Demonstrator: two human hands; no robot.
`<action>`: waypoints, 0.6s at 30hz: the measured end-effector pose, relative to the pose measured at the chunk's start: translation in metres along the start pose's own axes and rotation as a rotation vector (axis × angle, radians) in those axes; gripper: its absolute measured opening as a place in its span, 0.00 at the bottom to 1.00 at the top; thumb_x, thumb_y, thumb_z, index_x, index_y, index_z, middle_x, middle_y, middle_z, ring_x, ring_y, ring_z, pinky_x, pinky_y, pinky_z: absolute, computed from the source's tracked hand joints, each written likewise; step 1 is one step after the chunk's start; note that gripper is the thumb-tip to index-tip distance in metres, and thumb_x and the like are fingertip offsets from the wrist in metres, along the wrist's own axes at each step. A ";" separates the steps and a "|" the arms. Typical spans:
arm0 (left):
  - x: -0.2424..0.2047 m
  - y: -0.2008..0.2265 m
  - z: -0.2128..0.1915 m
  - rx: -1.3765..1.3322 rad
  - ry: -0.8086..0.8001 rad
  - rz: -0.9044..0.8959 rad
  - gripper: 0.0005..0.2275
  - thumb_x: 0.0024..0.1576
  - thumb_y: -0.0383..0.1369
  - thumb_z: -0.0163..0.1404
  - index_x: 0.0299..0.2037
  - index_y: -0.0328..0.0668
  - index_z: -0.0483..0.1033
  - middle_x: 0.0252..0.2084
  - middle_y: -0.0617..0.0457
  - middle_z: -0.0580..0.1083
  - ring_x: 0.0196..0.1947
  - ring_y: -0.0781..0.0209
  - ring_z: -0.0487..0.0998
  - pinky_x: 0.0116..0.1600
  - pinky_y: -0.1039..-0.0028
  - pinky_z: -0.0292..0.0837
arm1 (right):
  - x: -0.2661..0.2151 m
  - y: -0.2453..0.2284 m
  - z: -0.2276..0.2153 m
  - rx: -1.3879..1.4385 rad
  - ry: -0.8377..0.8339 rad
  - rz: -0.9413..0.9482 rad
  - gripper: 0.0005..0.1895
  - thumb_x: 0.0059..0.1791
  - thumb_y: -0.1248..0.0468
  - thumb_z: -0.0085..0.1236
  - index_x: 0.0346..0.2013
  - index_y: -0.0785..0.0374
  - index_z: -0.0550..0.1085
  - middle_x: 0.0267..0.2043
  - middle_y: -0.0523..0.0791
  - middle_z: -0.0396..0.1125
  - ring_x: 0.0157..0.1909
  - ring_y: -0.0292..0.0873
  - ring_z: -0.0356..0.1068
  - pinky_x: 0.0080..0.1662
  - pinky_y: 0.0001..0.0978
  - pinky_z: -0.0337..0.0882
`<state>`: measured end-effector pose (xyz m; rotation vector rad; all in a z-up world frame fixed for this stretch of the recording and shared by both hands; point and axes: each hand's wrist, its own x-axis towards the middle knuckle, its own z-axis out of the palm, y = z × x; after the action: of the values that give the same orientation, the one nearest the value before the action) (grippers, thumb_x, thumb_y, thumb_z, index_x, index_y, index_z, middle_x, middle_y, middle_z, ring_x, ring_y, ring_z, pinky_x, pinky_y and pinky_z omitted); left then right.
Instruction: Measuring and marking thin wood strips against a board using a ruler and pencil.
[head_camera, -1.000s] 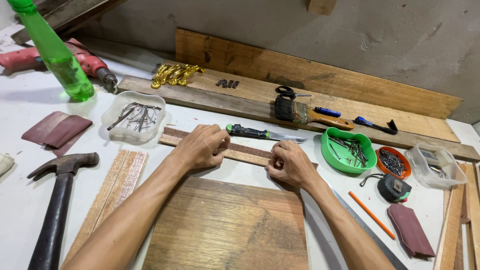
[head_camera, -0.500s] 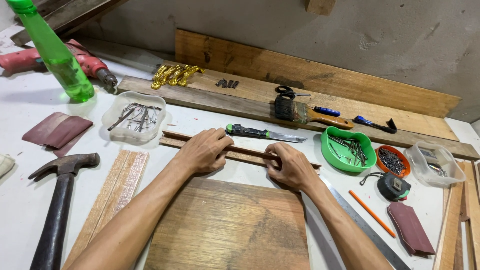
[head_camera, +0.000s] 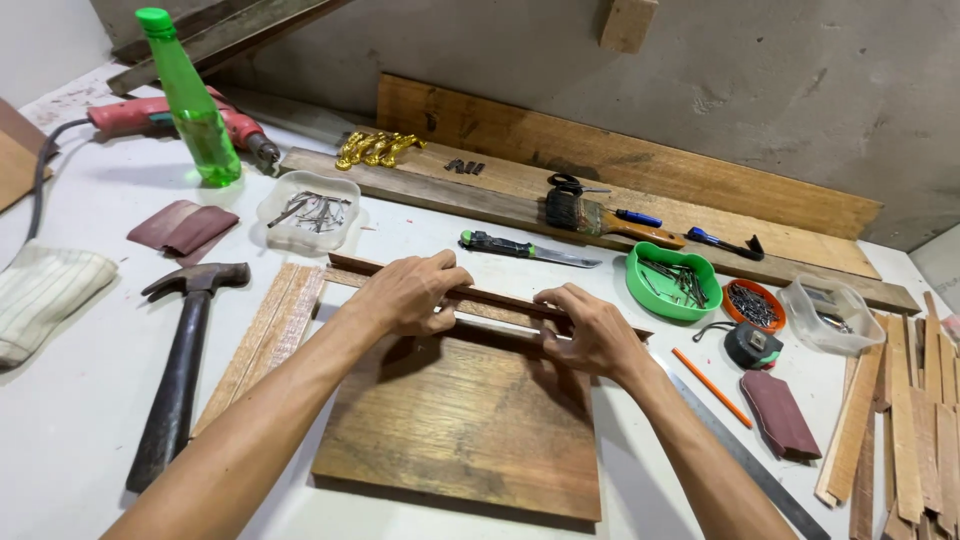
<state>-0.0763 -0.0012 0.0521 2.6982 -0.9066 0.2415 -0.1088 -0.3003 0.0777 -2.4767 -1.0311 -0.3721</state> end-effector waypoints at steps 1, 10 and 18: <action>-0.004 0.005 -0.006 0.007 0.003 -0.001 0.16 0.49 0.31 0.55 0.49 0.44 0.75 0.41 0.50 0.72 0.30 0.53 0.78 0.36 0.65 0.80 | -0.004 -0.005 -0.003 0.000 0.005 -0.006 0.21 0.40 0.66 0.63 0.48 0.62 0.74 0.45 0.48 0.72 0.42 0.49 0.76 0.45 0.39 0.79; -0.041 0.045 -0.040 -0.081 -0.013 -0.055 0.19 0.47 0.34 0.61 0.50 0.48 0.77 0.43 0.49 0.75 0.39 0.49 0.79 0.46 0.60 0.77 | -0.029 -0.040 -0.015 0.013 -0.014 0.039 0.22 0.40 0.64 0.64 0.48 0.60 0.74 0.46 0.47 0.74 0.42 0.49 0.77 0.45 0.38 0.78; -0.071 0.038 0.022 -0.025 -0.011 0.022 0.20 0.50 0.37 0.59 0.53 0.43 0.76 0.42 0.48 0.74 0.43 0.53 0.76 0.51 0.64 0.77 | -0.067 -0.035 0.037 -0.083 0.031 -0.007 0.15 0.43 0.59 0.65 0.43 0.59 0.77 0.42 0.46 0.75 0.45 0.46 0.75 0.48 0.39 0.77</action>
<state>-0.1545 0.0032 0.0223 2.6707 -0.9369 0.2194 -0.1770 -0.3016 0.0288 -2.5332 -1.0312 -0.4629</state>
